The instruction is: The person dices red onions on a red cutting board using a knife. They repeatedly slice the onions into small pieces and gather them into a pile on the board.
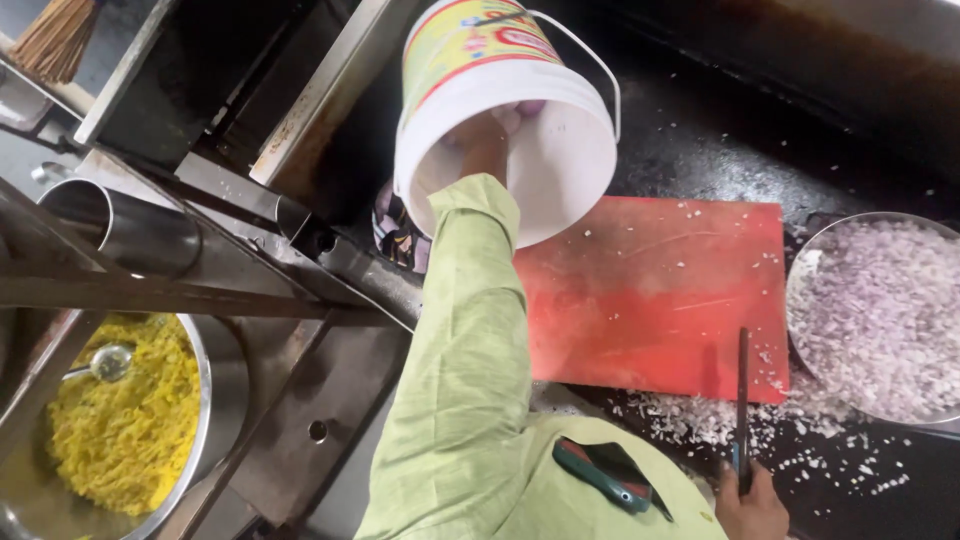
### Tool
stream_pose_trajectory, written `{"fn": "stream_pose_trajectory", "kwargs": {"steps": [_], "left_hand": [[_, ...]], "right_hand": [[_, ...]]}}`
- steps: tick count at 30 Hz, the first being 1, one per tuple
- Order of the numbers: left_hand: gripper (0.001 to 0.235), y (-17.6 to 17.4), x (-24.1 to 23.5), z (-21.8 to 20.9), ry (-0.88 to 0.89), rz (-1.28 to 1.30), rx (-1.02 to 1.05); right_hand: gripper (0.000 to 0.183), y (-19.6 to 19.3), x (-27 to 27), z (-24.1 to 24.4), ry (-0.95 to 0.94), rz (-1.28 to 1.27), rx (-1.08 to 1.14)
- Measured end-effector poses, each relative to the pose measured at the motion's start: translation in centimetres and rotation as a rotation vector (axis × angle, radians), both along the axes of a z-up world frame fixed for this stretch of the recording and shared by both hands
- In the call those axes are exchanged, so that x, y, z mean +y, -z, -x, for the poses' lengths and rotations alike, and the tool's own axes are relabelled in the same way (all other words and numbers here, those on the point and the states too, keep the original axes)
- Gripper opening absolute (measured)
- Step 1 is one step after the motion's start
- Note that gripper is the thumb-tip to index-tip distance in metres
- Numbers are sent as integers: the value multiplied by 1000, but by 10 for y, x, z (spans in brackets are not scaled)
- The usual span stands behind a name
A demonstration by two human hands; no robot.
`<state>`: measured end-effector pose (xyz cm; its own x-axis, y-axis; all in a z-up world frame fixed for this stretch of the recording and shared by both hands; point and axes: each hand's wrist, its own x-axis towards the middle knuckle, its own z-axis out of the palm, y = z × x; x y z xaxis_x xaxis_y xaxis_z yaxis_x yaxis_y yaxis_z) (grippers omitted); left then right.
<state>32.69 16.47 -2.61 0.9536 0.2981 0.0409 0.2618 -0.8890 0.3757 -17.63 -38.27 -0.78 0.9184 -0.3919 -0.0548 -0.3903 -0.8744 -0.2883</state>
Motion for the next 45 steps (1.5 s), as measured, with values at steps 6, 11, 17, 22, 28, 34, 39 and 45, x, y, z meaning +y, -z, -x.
{"fn": "stream_pose_trajectory", "kwargs": {"steps": [6,11,17,22,28,34,39,45], "left_hand": [[62,51,19,70,-70,-28,27],[61,55,7,72,-55,-186,-93],[56,-6,-17,128,-68,132,251],[63,-56,-70,200,-133,330,113],[55,-77,-135,314,-40,517,-273],[83,-43,-212,357,18,139,-329],[91,-53,-201,363,-68,196,-562],[101,-49,-132,294,-86,177,-604]], "right_hand": [[43,-4,1,-13,-88,-77,78],[40,-18,5,-41,-254,-77,45],[35,-55,9,-52,-337,-160,148],[35,-68,1,-58,-429,-214,121],[35,-59,-5,-58,-495,-222,150],[34,-58,-9,-63,-589,-210,171],[41,-63,-16,-69,-682,-264,5],[36,-64,-14,-55,-531,-168,104]]}}
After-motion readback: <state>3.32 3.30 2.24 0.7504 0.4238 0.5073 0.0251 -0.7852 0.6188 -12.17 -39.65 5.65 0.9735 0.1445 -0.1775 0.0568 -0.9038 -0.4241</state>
